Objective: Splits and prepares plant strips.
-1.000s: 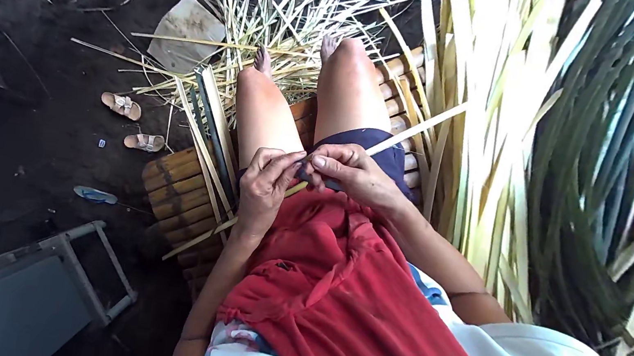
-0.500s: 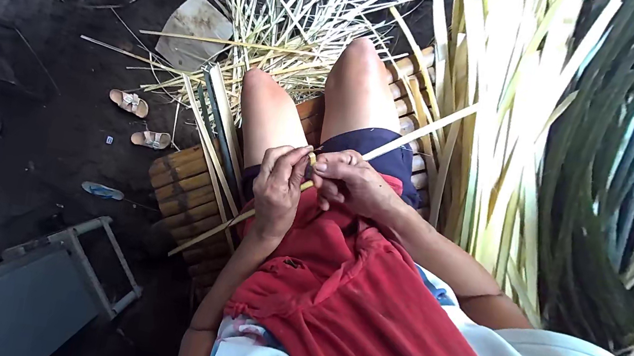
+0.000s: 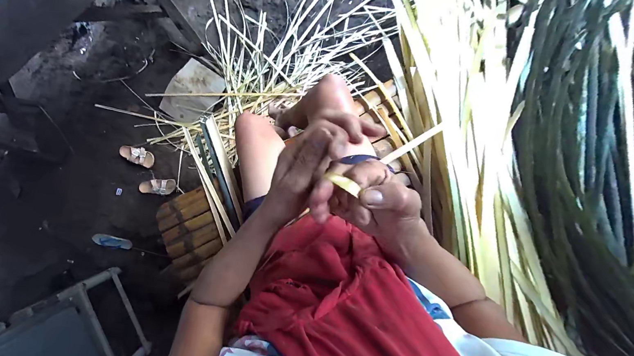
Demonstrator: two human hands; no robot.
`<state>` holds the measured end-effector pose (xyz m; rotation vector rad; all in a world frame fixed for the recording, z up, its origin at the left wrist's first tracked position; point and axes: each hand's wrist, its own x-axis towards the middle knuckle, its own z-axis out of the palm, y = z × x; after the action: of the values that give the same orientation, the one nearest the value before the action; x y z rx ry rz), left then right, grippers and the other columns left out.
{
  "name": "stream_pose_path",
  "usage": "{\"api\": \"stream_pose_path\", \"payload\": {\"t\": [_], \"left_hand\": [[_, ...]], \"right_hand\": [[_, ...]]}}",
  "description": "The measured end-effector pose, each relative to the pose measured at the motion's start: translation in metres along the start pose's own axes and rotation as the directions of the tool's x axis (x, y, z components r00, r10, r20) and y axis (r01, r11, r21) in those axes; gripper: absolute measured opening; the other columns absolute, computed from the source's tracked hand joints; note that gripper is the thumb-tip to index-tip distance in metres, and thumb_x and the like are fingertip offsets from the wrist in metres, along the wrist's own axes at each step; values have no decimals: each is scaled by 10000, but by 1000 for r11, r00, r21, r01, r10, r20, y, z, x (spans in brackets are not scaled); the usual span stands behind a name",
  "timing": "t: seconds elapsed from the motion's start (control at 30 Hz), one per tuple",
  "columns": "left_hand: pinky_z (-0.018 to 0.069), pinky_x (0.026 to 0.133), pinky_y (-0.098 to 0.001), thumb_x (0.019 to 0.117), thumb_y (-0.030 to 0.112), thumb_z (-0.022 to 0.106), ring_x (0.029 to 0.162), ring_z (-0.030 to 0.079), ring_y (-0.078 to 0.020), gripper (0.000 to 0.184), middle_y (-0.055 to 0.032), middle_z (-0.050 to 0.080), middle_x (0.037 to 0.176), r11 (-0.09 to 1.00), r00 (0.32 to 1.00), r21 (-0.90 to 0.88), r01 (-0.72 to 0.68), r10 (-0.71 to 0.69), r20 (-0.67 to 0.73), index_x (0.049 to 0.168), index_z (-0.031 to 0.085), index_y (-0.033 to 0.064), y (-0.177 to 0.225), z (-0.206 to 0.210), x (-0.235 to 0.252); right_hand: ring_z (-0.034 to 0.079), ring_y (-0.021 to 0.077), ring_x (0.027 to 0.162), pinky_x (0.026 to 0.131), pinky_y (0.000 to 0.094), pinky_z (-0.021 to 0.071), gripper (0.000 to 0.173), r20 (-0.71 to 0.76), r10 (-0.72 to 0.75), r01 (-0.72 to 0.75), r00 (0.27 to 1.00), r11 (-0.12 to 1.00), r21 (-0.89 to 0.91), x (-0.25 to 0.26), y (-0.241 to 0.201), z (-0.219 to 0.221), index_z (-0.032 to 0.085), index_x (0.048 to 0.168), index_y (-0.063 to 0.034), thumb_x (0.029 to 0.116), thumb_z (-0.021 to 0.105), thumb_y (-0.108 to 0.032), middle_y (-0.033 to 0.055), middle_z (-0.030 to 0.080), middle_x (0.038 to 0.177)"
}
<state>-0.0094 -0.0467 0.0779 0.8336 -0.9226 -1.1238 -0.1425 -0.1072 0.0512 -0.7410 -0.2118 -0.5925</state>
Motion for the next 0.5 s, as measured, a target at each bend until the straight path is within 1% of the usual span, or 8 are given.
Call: {"api": "stream_pose_path", "payload": {"t": [0.03,0.1,0.2,0.27,0.33,0.37,0.43,0.5], "left_hand": [[526,920,-251,1107,413,361,1029,618,-46,330,91,644,1040,999,998,-36,-15,13,-69,988,622,249,-4,-3,7],[535,925,-292,1123,377,268,1013,629,-101,387,55,618,970,988,973,-156,-7,-29,-229,952,580,227,-13,-13,12],[485,602,-177,1129,401,178,583,512,-44,447,77,467,665,940,888,-339,-41,-121,-443,879,496,210,-21,-17,24],[457,491,-181,1134,367,147,424,437,-40,472,92,433,534,893,813,-440,-97,-184,-552,850,480,189,-25,-10,48],[421,436,-160,1134,373,138,380,398,-22,488,96,420,507,860,787,-503,-84,-253,-562,843,478,180,-26,1,67],[416,431,-149,1134,375,135,383,405,-15,490,98,424,512,853,794,-518,-63,-271,-544,850,482,178,-25,7,75],[403,433,-143,1132,381,132,402,413,-15,491,98,423,526,860,832,-510,-12,-274,-482,851,484,185,-25,22,93],[390,422,-147,1134,376,134,397,389,-18,483,93,415,537,888,872,-459,9,-231,-431,852,477,186,-28,41,109]], "right_hand": [[740,168,924,746,322,633,217,-33,8,-14,999,986,-167,0,0,-3,751,873,-137,998,593,-218,59,741,1126],[715,165,862,665,311,629,258,-50,60,-76,997,874,-480,-7,1,-6,610,720,-99,960,625,-191,85,699,1066],[681,149,962,785,294,583,291,34,207,-112,978,650,-751,-34,14,-5,665,720,-14,941,610,-196,119,712,1035],[667,150,999,852,292,545,296,89,238,-69,967,584,-809,-45,14,-5,712,777,2,969,590,-188,140,723,1032],[675,130,997,870,301,569,312,12,159,-89,987,613,-785,-46,-3,-11,740,910,-22,1001,610,-291,94,725,1037],[667,82,956,829,279,578,361,-83,99,-127,992,624,-771,-41,-14,-16,719,1024,-84,982,623,-429,16,708,1032],[611,20,757,644,223,549,597,-273,-54,-185,961,609,-772,-24,-38,-26,565,1368,-210,936,579,-621,-72,642,977],[554,38,648,545,207,510,658,-370,-161,-197,915,622,-758,-8,-56,-32,410,1547,-241,943,584,-435,-31,608,970]]}}
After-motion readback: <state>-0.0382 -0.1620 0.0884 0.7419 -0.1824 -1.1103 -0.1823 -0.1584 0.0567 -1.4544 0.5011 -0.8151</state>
